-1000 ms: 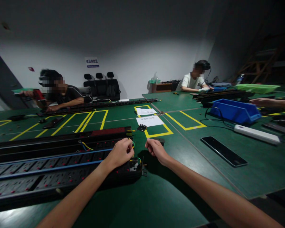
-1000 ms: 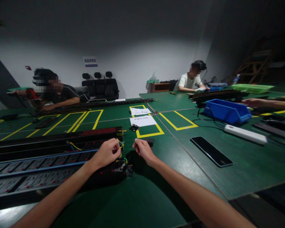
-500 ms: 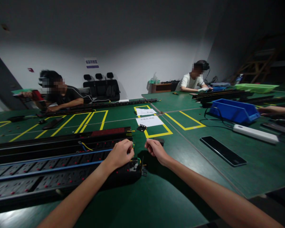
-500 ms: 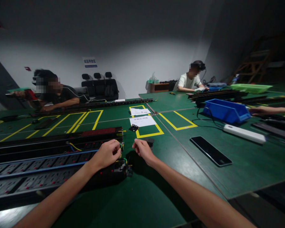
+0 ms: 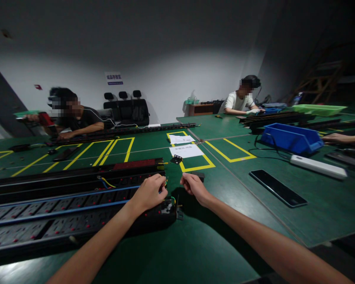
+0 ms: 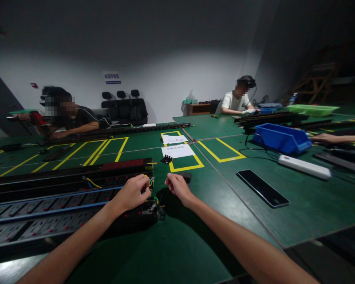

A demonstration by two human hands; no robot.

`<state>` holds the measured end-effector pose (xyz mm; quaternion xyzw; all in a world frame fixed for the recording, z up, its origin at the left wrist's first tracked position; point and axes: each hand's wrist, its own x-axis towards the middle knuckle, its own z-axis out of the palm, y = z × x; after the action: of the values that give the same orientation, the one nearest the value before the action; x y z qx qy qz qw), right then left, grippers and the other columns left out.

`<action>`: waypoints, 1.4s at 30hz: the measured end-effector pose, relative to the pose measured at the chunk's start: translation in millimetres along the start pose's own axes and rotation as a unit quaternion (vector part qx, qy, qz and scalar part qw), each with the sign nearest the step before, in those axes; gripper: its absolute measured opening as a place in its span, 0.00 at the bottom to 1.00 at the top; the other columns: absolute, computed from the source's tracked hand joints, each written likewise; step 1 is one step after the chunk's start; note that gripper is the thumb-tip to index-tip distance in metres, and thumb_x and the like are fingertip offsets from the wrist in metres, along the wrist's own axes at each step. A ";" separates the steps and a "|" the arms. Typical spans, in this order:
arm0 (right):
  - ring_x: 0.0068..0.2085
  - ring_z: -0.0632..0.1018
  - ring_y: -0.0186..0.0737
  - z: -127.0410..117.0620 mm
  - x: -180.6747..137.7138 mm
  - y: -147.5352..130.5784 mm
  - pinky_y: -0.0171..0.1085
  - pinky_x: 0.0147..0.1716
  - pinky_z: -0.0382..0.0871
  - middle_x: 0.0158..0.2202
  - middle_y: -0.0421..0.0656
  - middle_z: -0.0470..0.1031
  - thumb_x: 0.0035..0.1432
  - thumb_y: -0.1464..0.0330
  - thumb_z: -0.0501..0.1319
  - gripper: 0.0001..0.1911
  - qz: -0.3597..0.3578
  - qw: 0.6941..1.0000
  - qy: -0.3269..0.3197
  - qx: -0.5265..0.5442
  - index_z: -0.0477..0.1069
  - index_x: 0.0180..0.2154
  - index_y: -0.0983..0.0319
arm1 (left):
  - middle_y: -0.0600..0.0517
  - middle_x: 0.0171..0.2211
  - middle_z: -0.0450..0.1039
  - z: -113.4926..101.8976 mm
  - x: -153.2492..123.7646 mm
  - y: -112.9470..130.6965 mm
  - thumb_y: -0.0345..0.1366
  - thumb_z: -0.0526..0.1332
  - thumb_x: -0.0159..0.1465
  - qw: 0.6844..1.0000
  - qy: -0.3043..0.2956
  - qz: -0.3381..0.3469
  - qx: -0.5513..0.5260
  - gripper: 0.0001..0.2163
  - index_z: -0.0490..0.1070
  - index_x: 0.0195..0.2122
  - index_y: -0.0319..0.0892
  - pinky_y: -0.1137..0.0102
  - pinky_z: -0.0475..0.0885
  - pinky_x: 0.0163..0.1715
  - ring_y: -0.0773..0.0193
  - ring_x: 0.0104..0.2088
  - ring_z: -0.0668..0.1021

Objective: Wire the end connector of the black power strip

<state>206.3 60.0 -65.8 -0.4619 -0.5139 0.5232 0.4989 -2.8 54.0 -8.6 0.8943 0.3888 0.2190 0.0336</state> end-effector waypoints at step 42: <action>0.17 0.59 0.29 -0.9 1.7 3.9 0.31 0.16 0.48 0.16 0.34 0.61 0.59 0.51 0.56 0.22 0.008 1.000 0.003 0.008 0.69 0.25 0.61 | 0.51 0.34 0.66 -1.1 -1.9 1.4 0.23 0.53 0.56 1.000 -0.011 -0.009 -0.006 0.08 0.65 0.32 0.43 0.69 0.65 0.32 0.65 0.30 0.70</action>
<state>206.8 62.0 -69.7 -0.4635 -0.5045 0.5294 0.5004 -3.5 51.6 -8.0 0.8930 0.3951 0.2108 0.0455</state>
